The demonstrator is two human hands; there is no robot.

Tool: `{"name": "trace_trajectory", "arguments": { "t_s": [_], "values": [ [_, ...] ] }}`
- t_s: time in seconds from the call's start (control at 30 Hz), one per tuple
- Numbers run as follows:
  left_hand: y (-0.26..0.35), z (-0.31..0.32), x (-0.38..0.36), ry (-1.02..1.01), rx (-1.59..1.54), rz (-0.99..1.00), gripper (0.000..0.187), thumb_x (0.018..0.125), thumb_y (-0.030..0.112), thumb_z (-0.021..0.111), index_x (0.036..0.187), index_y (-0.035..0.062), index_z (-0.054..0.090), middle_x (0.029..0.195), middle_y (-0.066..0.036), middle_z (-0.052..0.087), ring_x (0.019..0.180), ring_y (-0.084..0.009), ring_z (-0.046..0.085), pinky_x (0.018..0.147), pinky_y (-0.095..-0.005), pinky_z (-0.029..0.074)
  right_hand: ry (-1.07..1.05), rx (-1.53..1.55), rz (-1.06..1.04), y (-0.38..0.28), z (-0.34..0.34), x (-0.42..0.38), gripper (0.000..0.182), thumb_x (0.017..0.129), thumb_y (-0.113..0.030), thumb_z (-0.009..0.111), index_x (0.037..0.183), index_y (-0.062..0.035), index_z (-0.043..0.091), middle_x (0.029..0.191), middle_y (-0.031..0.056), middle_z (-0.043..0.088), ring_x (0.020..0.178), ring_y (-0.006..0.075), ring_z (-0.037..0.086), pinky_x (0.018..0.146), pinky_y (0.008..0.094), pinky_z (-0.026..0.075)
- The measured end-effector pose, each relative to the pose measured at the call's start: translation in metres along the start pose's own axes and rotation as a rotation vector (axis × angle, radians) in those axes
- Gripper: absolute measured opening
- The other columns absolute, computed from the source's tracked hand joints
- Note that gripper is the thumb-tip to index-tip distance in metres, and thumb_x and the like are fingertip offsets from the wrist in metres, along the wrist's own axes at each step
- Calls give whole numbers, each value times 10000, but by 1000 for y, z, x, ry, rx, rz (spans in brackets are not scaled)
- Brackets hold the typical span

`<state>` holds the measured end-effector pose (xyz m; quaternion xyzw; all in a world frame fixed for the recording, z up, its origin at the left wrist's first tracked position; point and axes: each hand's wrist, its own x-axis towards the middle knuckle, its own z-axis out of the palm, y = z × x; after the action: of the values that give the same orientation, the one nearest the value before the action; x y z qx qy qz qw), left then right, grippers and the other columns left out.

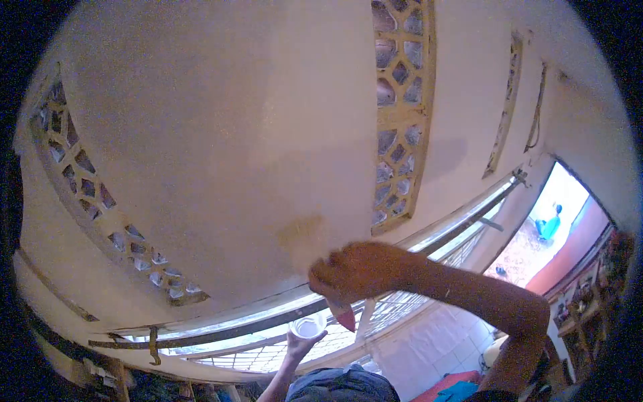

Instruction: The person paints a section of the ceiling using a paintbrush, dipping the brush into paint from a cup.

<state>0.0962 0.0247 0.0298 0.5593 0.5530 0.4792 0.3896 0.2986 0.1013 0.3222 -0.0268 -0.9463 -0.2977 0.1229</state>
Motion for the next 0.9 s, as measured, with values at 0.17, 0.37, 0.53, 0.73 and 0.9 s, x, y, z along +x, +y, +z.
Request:
{"name": "trace_trajectory", "arguments": {
  "t_s": [0.17, 0.37, 0.53, 0.73, 0.9],
  "values": [
    [-3, 3, 2, -17, 78, -20, 386, 604, 195, 814, 872, -8, 622, 820, -67, 650, 746, -141, 612, 674, -272, 497, -427, 627, 241, -1, -1, 5, 350, 801, -159, 579, 1115, -66, 455, 892, 102, 616, 756, 255, 646, 649, 364, 543],
    [25, 3, 0, -18, -46, -45, 367, 619, 180, 803, 883, -1, 624, 849, -68, 653, 773, -131, 615, 691, -266, 493, 311, 38, 121, 102, -133, 57, 139, 710, -125, 547, 817, -49, 500, 757, 133, 566, 718, 337, 592, 635, 426, 475],
    [16, 6, 2, -34, -3, -61, 374, 617, 181, 805, 891, 3, 623, 857, -74, 652, 777, -132, 615, 690, -266, 493, 346, -507, 121, 119, -167, 80, 178, 761, -150, 603, 869, -27, 533, 745, 84, 581, 610, 190, 609, 479, 262, 490],
    [13, 8, 5, 64, 25, -8, 467, 578, 253, 831, 872, -31, 605, 836, -106, 647, 762, -159, 620, 694, -290, 505, 224, -582, -228, 38, -33, 46, 225, 706, -195, 666, 806, -23, 560, 750, 70, 570, 646, 159, 569, 501, 242, 503],
    [14, 4, 3, 33, 9, -21, 487, 583, 271, 825, 894, -36, 610, 871, -107, 656, 793, -166, 632, 702, -295, 517, -173, 330, -138, -28, 47, 11, 395, 646, -160, 694, 965, 4, 529, 838, 110, 580, 709, 211, 635, 531, 316, 544]
  ]
}}
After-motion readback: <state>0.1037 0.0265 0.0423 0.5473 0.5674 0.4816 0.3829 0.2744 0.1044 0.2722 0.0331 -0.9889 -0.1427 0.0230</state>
